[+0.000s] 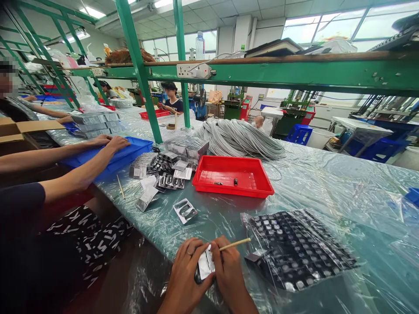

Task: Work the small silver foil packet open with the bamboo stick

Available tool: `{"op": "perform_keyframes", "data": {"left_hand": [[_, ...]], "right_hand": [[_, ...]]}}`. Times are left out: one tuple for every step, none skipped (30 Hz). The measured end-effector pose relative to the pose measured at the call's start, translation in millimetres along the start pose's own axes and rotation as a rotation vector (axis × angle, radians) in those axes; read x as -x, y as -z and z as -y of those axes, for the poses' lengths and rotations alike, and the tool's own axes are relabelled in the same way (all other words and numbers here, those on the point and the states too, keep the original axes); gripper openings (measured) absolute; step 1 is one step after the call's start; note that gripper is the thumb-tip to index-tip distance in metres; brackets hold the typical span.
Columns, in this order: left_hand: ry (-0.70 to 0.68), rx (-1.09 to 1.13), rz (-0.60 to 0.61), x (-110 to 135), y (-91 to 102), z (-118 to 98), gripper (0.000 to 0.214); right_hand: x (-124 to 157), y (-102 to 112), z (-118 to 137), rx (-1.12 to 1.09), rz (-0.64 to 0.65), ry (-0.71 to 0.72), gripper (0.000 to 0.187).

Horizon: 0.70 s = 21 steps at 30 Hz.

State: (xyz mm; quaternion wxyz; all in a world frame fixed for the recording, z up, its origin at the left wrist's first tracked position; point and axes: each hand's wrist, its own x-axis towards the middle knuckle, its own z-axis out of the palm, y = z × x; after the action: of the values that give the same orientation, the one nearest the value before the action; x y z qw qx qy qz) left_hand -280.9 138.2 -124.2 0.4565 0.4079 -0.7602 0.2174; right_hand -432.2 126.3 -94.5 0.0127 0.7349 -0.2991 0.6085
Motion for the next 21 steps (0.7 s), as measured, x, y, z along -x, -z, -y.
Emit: {"op": "perform_keyframes", "data": {"left_hand": [[-0.004,-0.005,-0.009,-0.6,0.0,0.1,0.076],[-0.006,-0.009,-0.019,-1.0,0.0,0.3,0.077],[-0.010,-0.009,-0.023,-1.1,-0.1,0.5,0.078],[-0.012,-0.005,-0.024,-0.9,-0.4,0.7,0.078],[-0.011,0.003,-0.021,-0.5,-0.7,0.8,0.077],[-0.007,0.009,-0.010,0.2,-1.0,0.7,0.075],[-0.004,0.015,0.001,0.9,-1.2,0.6,0.074],[0.005,0.021,0.013,1.5,-1.3,0.3,0.073],[0.012,0.027,0.022,1.8,-1.2,0.0,0.071],[0.017,0.030,0.026,2.0,-1.0,-0.3,0.069],[0.018,0.032,0.028,1.9,-0.7,-0.6,0.066],[0.016,0.029,0.022,1.5,-0.4,-0.7,0.064],[0.007,0.027,0.014,1.1,-0.1,-0.7,0.063],[-0.001,0.029,0.006,0.5,0.1,-0.5,0.062],[-0.009,0.034,-0.003,0.0,0.0,-0.1,0.061],[-0.015,0.036,-0.008,-0.4,-0.2,0.5,0.061],[-0.020,0.033,-0.012,-0.6,-0.7,1.2,0.062],[-0.024,0.023,-0.015,-0.7,-1.4,2.0,0.064],[-0.027,0.009,-0.019,-0.6,-2.1,2.9,0.068],[-0.028,-0.011,-0.022,-0.3,-2.7,3.7,0.072],[-0.033,-0.027,-0.025,0.1,-3.2,4.4,0.076]], "right_hand": [[-1.2,-0.7,0.3,0.005,-0.005,0.005,0.034],[-1.8,-1.0,0.6,0.008,-0.013,0.006,0.035],[-1.9,-0.9,1.1,0.013,-0.021,0.006,0.035],[-1.6,-0.6,1.4,0.017,-0.025,0.004,0.034],[-1.1,-0.2,1.7,0.020,-0.025,0.003,0.034],[-0.5,0.0,1.6,0.022,-0.025,0.006,0.033],[0.1,-0.1,1.2,0.020,-0.018,0.012,0.032],[0.7,-0.4,0.5,0.016,-0.009,0.021,0.032],[1.2,-1.1,-0.4,0.013,0.000,0.027,0.031],[1.6,-1.9,-1.6,0.009,0.009,0.031,0.030],[1.9,-2.9,-2.8,0.007,0.019,0.034,0.029],[2.1,-3.8,-4.0,0.004,0.029,0.037,0.029],[2.2,-4.5,-5.0,0.003,0.039,0.041,0.028],[2.2,-5.0,-5.7,0.000,0.049,0.052,0.028],[2.2,-5.1,-6.2,0.000,0.059,0.063,0.028],[2.3,-5.0,-6.4,0.001,0.063,0.074,0.028],[2.5,-4.7,-6.4,0.003,0.060,0.075,0.029],[2.8,-4.2,-6.2,0.004,0.047,0.063,0.030],[3.3,-3.5,-5.9,0.003,0.025,0.045,0.032],[3.8,-3.0,-5.5,0.002,0.005,0.023,0.033],[4.3,-2.6,-5.2,-0.001,-0.010,0.005,0.033]]}}
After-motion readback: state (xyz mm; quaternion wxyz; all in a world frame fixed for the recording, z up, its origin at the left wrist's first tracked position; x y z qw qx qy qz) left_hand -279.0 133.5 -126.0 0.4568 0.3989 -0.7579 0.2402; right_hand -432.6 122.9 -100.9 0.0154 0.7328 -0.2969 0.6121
